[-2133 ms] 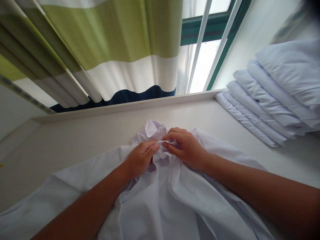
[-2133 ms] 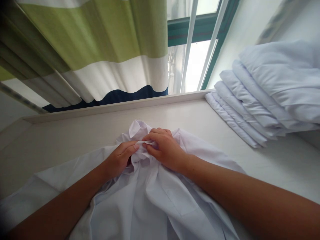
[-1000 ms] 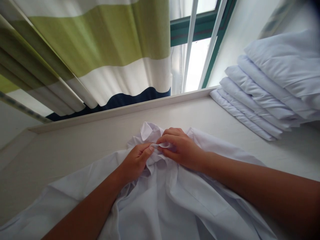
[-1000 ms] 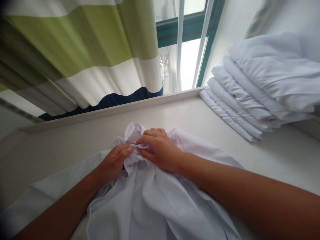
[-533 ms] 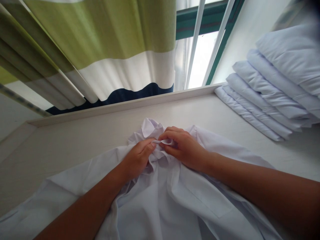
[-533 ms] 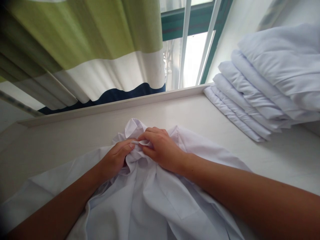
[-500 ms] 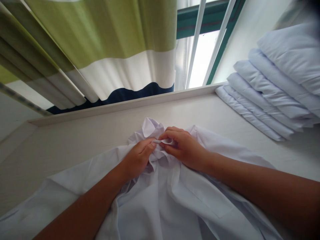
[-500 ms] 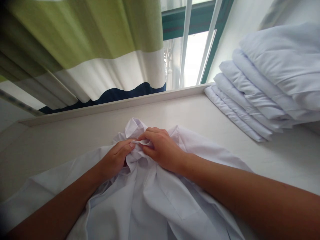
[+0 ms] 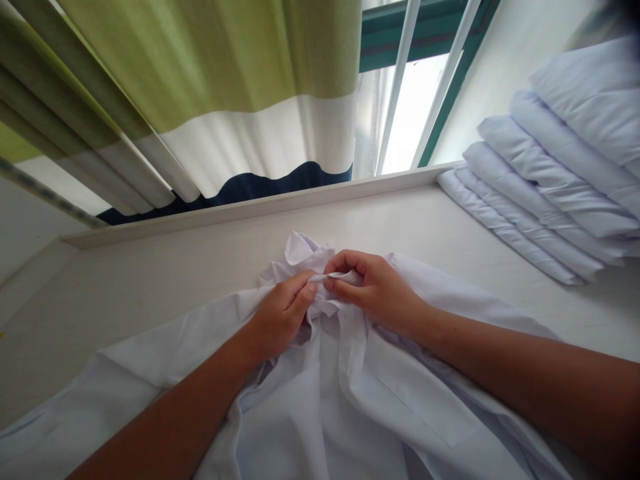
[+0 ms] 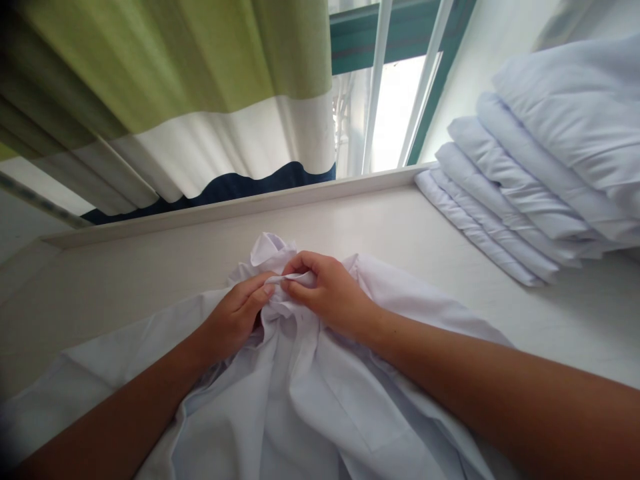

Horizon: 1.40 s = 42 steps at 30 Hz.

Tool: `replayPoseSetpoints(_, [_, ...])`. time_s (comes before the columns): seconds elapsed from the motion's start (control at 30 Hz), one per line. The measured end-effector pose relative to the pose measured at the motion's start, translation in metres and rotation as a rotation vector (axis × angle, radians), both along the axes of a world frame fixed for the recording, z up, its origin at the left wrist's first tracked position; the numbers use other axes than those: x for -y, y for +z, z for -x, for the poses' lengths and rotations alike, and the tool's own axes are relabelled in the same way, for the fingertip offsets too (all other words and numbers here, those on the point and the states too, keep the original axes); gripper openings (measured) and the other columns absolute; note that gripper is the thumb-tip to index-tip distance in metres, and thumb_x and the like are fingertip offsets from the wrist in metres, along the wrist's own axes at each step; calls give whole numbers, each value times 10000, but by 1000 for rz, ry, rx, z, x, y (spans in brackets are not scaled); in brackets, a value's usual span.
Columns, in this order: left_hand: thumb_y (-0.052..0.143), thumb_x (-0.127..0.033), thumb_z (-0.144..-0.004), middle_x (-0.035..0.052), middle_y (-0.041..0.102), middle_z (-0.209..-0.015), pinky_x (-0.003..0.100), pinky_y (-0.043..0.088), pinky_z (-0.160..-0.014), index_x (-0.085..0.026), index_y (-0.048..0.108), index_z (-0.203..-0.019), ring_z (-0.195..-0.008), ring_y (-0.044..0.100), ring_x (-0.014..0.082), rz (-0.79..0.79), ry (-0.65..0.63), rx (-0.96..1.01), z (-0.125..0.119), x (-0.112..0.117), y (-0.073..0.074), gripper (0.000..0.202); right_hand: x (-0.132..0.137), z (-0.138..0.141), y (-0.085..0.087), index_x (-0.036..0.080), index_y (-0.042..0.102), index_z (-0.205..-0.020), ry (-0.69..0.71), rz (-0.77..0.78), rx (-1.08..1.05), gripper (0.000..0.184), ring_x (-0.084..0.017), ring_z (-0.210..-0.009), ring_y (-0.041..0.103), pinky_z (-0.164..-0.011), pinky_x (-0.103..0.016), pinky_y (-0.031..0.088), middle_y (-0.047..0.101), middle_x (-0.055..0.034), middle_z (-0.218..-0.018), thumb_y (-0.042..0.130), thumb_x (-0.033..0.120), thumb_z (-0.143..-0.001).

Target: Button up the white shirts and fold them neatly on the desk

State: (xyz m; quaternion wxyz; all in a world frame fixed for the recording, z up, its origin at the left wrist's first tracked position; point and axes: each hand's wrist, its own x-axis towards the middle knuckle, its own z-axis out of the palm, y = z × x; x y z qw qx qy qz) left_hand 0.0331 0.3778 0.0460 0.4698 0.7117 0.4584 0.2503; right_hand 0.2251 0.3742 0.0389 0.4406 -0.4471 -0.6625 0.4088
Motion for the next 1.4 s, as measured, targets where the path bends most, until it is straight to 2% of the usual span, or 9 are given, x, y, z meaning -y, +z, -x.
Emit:
replayPoseSetpoints(0.13, [426, -424, -992, 1, 613, -764, 224, 417, -605, -179, 642, -968, -641, 518, 129, -20, -22, -32, 2, 0, 1, 328, 0, -1, 0, 179, 673, -825, 16, 25, -14, 78, -146, -764, 591, -703, -250, 438, 668, 15, -800, 676, 257, -832])
replayPoseSetpoints(0.27, [423, -418, -992, 0, 601, -762, 221, 417, -601, -172, 634, -957, -645, 518, 129, -48, -43, -40, 2, 1, 1, 326, 0, -1, 0, 173, 678, -804, -10, 46, -15, 90, -144, -733, 586, -670, -243, 435, 666, 16, -772, 704, 260, -805])
replayPoseSetpoints(0.47, [417, -414, -995, -17, 561, -720, 209, 375, -531, -177, 634, -1017, -570, 462, 106, 0, -48, -22, 1, 3, 3, 322, 1, -2, 0, 175, 670, -789, -14, 8, -12, 96, -146, -741, 595, -683, -242, 446, 675, 14, -780, 715, 258, -805])
replayPoseSetpoints(0.97, [477, -425, -982, -58, 455, -653, 192, 329, -497, -174, 621, -974, -537, 396, 85, 112, -53, 131, 3, 1, -1, 290, 2, -2, 2, 184, 619, -821, -11, -42, 5, 87, -135, -765, 557, -704, -240, 415, 625, 24, -807, 688, 237, -826])
replayPoseSetpoints(1.4, [489, -385, -987, -57, 471, -639, 184, 324, -488, -171, 630, -931, -536, 405, 73, 101, -57, 161, 5, 0, -2, 262, 4, -3, 4, 182, 608, -838, 0, -32, -15, 100, -131, -765, 537, -696, -239, 400, 606, 26, -813, 694, 233, -831])
